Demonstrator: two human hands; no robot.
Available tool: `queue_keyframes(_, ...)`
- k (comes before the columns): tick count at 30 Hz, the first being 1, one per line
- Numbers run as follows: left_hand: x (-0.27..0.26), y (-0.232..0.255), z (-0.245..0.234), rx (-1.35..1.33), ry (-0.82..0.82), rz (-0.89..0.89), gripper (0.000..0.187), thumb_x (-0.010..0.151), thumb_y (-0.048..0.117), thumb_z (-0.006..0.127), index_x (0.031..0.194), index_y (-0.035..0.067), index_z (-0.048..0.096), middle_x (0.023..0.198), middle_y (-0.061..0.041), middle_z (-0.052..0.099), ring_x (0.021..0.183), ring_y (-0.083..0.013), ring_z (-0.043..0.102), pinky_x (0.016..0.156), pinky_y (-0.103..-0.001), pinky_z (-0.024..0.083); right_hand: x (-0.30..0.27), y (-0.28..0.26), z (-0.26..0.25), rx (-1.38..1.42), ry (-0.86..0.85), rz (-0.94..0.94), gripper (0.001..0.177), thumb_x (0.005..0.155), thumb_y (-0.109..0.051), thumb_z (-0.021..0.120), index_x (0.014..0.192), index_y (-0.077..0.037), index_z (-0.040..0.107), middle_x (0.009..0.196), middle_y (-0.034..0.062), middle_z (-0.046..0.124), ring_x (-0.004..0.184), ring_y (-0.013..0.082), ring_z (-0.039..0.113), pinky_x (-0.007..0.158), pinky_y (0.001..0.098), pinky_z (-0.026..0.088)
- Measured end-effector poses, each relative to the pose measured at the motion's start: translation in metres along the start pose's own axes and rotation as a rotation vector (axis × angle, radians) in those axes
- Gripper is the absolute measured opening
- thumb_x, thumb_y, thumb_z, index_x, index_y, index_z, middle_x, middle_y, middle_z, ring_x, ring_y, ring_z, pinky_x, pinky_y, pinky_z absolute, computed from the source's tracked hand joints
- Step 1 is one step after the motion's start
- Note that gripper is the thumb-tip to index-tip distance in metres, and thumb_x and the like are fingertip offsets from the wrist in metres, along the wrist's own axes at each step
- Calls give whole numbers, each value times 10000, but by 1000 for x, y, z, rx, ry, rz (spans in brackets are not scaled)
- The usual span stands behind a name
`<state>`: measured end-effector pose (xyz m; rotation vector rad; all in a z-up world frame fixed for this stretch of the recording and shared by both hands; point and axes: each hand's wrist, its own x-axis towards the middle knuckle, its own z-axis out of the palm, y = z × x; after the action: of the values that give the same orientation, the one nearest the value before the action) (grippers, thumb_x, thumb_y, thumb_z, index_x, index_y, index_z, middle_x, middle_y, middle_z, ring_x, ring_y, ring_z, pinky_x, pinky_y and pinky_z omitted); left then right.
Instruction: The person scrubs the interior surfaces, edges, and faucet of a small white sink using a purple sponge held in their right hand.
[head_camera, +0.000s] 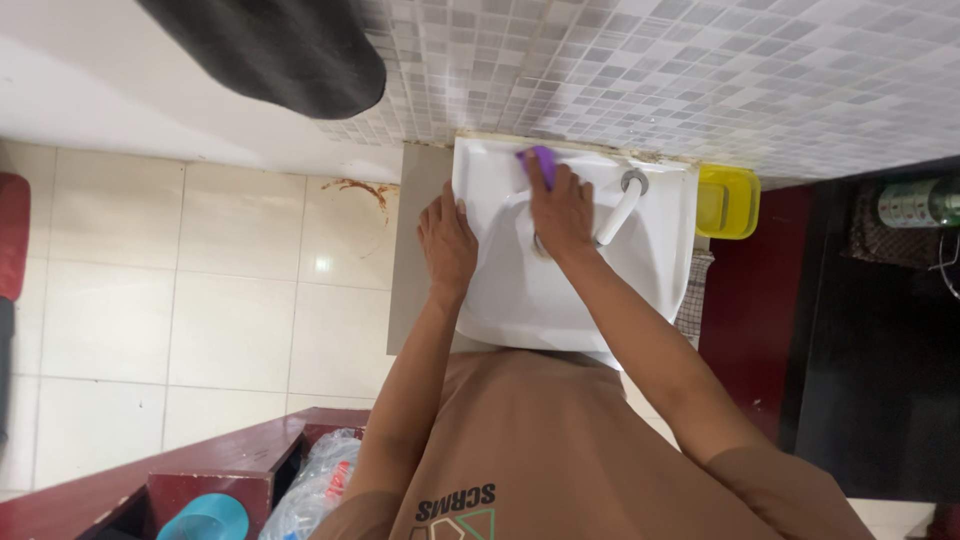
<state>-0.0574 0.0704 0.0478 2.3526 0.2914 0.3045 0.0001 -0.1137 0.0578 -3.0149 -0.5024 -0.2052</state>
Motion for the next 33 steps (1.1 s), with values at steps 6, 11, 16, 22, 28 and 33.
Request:
queue_keyframes(6,-1,0,1,-21,-14,3,448,1087,191,473,1514,55,452,1296,-147,634,1248,-366,544,1037,-527,397,-7,-14,10,72,-12,17,643,955,-94,573,1577,-198,443,1128,157,544,1040,345,582,901,532,421)
queue_keyframes(11,1,1,1,21,-26,-18,443,1084,198,478,1507,68,461,1277,-149,633,1235,-354,549,1035,-522,405,10,-8,-1,5,-11,-63,696,959,-58,577,1611,-251,429,1206,149,546,1083,337,561,952,572,401)
queue_keyframes(16,0,-3,5,33,-6,-18,432,1086,207,488,1496,73,465,1264,-144,640,1228,-349,550,1028,-524,405,-9,30,-5,-153,78,103,767,808,-75,615,1517,-335,486,1153,132,555,1115,341,551,994,607,367)
queue_keyframes(22,-2,-4,8,74,-22,-17,430,1095,204,492,1504,74,466,1259,-146,644,1220,-346,556,1029,-516,418,-6,34,18,79,51,91,670,914,-57,612,1553,-248,541,1163,178,564,1129,384,533,1017,537,396)
queue_keyframes(28,-3,-4,8,97,0,9,433,1091,191,490,1506,70,472,1251,-154,640,1210,-352,559,1021,-519,415,1,49,-17,-63,-26,244,555,926,-143,631,1472,-241,595,1118,168,592,1075,357,546,901,523,388)
queue_keyframes(33,-4,-1,10,139,28,17,438,1076,199,485,1497,79,486,1249,-150,645,1214,-354,560,1015,-517,416,-3,91,-42,6,-133,293,487,933,-262,653,1418,-286,621,1141,176,599,1114,376,545,911,549,387)
